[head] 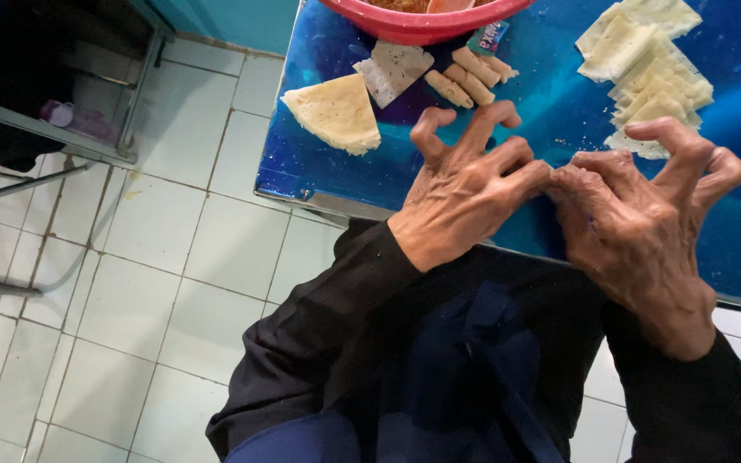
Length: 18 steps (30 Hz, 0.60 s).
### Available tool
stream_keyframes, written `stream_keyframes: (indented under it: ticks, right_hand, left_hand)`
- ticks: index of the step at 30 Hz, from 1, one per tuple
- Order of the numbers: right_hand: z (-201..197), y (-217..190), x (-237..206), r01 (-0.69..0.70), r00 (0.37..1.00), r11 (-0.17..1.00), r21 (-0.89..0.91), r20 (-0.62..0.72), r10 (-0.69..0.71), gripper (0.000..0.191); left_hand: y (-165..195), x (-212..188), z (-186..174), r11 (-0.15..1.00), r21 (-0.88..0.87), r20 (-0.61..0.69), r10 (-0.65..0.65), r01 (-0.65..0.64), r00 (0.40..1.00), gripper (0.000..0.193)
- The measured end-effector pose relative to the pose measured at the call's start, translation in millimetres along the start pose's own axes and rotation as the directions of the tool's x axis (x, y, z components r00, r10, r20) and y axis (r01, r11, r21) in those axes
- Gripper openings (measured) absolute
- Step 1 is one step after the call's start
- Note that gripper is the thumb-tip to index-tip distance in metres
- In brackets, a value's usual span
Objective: The person sits on the floor at a low blue table and fills triangular crepe pieces with a brown sweet filling from a red basin, using a spoon to scoop the filling onto each piece. They then roll the filled pieces by hand into tight cylinders and set the finished rolls on the table with the others.
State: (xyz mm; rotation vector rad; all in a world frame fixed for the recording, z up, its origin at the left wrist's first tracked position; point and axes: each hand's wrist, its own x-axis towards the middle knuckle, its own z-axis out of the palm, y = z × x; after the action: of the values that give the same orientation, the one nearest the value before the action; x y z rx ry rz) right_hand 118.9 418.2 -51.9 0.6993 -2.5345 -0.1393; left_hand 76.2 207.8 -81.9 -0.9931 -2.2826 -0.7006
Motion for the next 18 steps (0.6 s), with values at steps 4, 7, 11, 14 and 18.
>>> stream_keyframes:
  ticks: [4,7,11,14,18]
  right_hand:
    - [6,3,-3,0.067,0.995,0.992,-0.108,-0.060,-0.074,0.017]
    - [9,3,-3,0.073,0.993,0.987,-0.146,-0.078,-0.085,0.013]
    - [8,-3,1,0.057,0.998,0.930,-0.363,-0.003,-0.062,0.013]
    - [3,-11,1,0.039,0.999,0.954,-0.299,0.017,-0.035,0.013]
    - [3,-13,5,0.065,0.997,0.950,-0.305,0.058,-0.050,0.024]
  left_hand:
    - [-2,-1,2,0.999,0.030,-0.016,-0.011,0.011,1.000,0.008]
    - [-5,-4,4,1.000,0.027,-0.026,-0.013,0.014,1.000,0.014]
    - [-10,-6,3,0.994,0.105,-0.030,-0.004,0.007,1.000,0.013]
    - [-15,-7,-2,0.990,0.141,-0.006,-0.024,0.024,1.000,0.027]
    - [-23,-11,-17,0.974,0.209,-0.054,-0.078,0.088,0.995,0.048]
